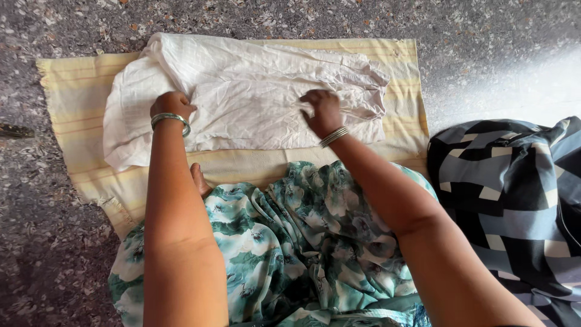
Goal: The person folds a white garment by hand on a mat on the floor and then places the folded item into a bag.
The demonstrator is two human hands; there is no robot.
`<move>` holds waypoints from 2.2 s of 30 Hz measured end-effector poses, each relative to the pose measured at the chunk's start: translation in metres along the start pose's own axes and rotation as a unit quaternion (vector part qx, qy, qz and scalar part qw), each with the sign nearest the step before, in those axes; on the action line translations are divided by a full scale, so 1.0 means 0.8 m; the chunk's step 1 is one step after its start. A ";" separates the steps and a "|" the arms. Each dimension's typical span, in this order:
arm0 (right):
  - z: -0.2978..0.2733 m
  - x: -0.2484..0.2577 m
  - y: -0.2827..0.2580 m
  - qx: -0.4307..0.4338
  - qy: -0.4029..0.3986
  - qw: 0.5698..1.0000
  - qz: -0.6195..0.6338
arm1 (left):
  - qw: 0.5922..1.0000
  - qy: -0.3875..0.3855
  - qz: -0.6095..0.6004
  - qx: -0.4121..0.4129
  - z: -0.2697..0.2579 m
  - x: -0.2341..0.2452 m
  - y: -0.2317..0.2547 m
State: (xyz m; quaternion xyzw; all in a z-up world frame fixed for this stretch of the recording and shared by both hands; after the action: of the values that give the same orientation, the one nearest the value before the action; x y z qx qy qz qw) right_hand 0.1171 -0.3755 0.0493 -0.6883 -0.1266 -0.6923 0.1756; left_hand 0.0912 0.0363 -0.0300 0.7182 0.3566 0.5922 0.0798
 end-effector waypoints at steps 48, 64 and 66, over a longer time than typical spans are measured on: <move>-0.046 -0.036 0.264 -0.112 0.056 0.939 0.321 | 0.980 0.114 0.094 -0.130 -0.073 -0.102 0.113; -0.126 -0.114 0.398 -0.570 -0.017 0.764 0.302 | 0.963 -0.074 0.108 -0.237 -0.185 -0.289 0.260; -0.119 -0.122 0.397 -0.584 -0.045 0.749 0.309 | 0.963 -0.069 0.113 -0.236 -0.182 -0.297 0.257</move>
State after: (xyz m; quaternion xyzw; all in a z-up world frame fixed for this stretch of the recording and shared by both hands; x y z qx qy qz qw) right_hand 0.1622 -0.6968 -0.0709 -0.6885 0.5142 -0.5077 -0.0619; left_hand 0.0341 -0.3031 -0.0663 0.7540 0.1171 0.6135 0.2036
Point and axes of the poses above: each hand's wrist, its own z-axis towards the middle knuckle, its own x-axis out of the back of the hand, y = z × x, the point moved 9 cm from there along z, towards the middle knuckle, and after that the axes turned 10 degrees about -z, right-handed, at the moved point
